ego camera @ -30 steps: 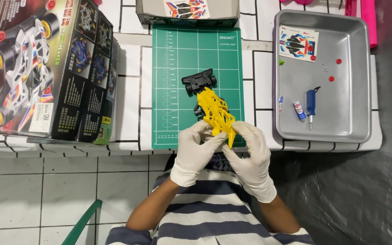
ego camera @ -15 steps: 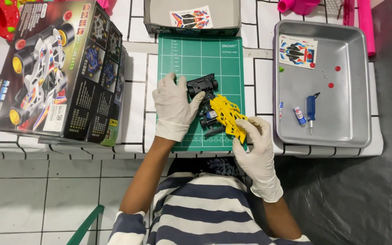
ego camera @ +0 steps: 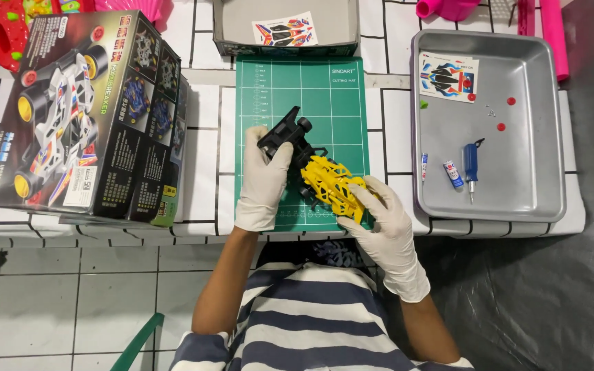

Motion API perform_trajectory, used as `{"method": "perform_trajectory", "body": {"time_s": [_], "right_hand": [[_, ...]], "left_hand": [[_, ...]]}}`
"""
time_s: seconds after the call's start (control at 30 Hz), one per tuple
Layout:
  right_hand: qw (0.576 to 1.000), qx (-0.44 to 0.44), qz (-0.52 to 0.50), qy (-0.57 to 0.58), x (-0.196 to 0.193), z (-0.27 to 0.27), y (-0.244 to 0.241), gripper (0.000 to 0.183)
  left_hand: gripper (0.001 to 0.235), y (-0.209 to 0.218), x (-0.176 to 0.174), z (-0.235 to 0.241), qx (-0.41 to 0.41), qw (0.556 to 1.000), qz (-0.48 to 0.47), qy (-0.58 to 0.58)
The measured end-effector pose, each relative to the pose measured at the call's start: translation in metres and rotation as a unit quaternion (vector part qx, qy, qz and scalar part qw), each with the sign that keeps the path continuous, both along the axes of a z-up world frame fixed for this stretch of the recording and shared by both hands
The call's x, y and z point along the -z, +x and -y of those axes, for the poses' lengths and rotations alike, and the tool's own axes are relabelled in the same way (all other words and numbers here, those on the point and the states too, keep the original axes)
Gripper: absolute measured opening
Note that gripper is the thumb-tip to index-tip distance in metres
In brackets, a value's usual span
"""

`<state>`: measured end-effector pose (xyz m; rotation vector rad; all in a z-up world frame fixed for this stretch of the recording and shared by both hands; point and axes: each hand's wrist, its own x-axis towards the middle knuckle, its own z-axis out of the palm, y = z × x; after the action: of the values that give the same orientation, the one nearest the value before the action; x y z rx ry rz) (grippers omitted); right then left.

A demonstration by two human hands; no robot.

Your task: Assembling a mini 4WD model car by attaching the yellow body cowl to the chassis and using a small tool for adjustments.

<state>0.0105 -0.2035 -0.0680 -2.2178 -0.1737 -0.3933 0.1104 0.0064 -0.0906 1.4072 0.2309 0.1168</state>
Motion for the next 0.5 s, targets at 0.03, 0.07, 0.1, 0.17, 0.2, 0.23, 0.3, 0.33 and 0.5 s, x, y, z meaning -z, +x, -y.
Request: {"method": "perform_trajectory", "body": {"time_s": [0.03, 0.07, 0.1, 0.17, 0.2, 0.23, 0.3, 0.33, 0.5], "right_hand": [[1.0, 0.001, -0.001, 0.002, 0.003, 0.0, 0.0, 0.054], [1.0, -0.006, 0.0, -0.007, 0.006, 0.001, 0.0, 0.055], [1.0, -0.014, 0.002, -0.017, 0.008, 0.002, 0.001, 0.056], [1.0, -0.013, -0.006, 0.006, 0.005, 0.005, 0.001, 0.057], [0.999, -0.014, -0.015, 0.028, 0.003, 0.007, 0.001, 0.057], [0.999, -0.013, -0.014, 0.028, 0.002, 0.011, 0.001, 0.057], [0.98, -0.026, -0.088, 0.176, 0.0, 0.018, -0.001, 0.069], [0.98, -0.026, -0.09, 0.177, -0.003, 0.018, 0.0, 0.069], [0.988, -0.03, -0.045, 0.143, -0.008, 0.009, 0.009, 0.061]], "left_hand": [[0.026, -0.005, -0.006, 0.0, 0.001, 1.0, -0.001, 0.002], [0.025, -0.009, -0.013, 0.001, -0.007, 1.0, -0.002, -0.019], [0.024, -0.013, -0.019, 0.003, -0.016, 0.999, -0.003, -0.042], [0.023, -0.015, -0.024, 0.005, 0.01, 0.987, 0.014, -0.163], [0.023, -0.015, -0.026, 0.006, 0.034, 0.958, 0.03, -0.282], [0.023, -0.017, -0.03, 0.009, 0.035, 0.958, 0.03, -0.282], [0.018, -0.026, -0.037, 0.013, -0.023, 0.899, 0.008, -0.438], [0.018, -0.026, -0.031, 0.012, -0.024, 0.899, 0.006, -0.436], [0.073, -0.026, -0.003, 0.011, 0.007, 0.833, -0.046, -0.551]]}}
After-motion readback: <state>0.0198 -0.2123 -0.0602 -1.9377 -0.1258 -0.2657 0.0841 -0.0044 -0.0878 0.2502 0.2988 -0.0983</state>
